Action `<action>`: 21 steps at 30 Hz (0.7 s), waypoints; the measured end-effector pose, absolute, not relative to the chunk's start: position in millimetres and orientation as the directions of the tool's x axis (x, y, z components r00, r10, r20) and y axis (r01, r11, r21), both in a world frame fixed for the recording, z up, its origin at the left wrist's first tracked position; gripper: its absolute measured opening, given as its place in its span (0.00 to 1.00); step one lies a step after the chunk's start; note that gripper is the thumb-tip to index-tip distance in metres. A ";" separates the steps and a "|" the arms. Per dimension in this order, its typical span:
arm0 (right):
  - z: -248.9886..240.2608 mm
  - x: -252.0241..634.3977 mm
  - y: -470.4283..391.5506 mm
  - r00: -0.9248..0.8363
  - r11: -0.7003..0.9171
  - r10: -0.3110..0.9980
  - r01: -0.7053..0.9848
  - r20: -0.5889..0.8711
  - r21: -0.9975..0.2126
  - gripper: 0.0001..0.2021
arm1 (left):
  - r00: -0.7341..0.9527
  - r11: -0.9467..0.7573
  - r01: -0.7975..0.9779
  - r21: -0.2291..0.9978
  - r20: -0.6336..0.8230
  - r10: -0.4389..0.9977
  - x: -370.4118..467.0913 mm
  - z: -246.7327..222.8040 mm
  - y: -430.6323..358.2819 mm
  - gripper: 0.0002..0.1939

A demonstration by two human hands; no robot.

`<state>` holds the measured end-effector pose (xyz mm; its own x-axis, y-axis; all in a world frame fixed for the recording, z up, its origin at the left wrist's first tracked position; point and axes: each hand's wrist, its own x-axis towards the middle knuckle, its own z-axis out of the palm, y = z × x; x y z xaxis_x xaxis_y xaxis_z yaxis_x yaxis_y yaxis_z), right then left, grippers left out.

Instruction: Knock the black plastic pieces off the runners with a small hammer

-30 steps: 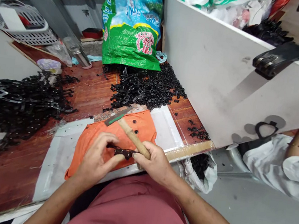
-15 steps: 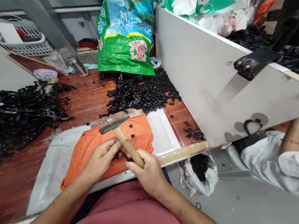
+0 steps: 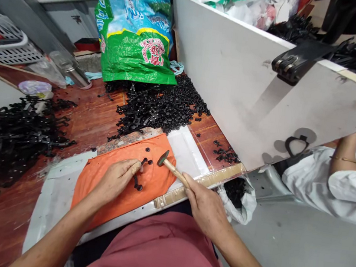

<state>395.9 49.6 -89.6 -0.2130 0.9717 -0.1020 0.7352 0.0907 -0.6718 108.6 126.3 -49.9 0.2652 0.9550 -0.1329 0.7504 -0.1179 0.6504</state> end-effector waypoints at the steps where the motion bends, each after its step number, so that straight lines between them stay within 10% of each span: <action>1: -89.2 395.1 49.9 -0.211 0.091 0.972 0.745 -0.105 -0.660 0.24 | 0.254 -0.110 0.755 0.647 -0.134 0.958 108.0 -50.6 126.2 0.21; 21: -88.6 395.0 51.2 -0.197 0.076 0.974 0.745 -0.110 -0.663 0.24 | 0.274 -0.155 0.746 0.648 -0.086 0.958 88.4 -59.9 173.2 0.21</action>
<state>395.0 51.2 -88.6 -0.1971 0.9742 -0.1095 0.7451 0.0763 -0.6626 88.4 173.2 -59.9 0.2740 0.9579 -0.0858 0.7460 -0.1554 0.6476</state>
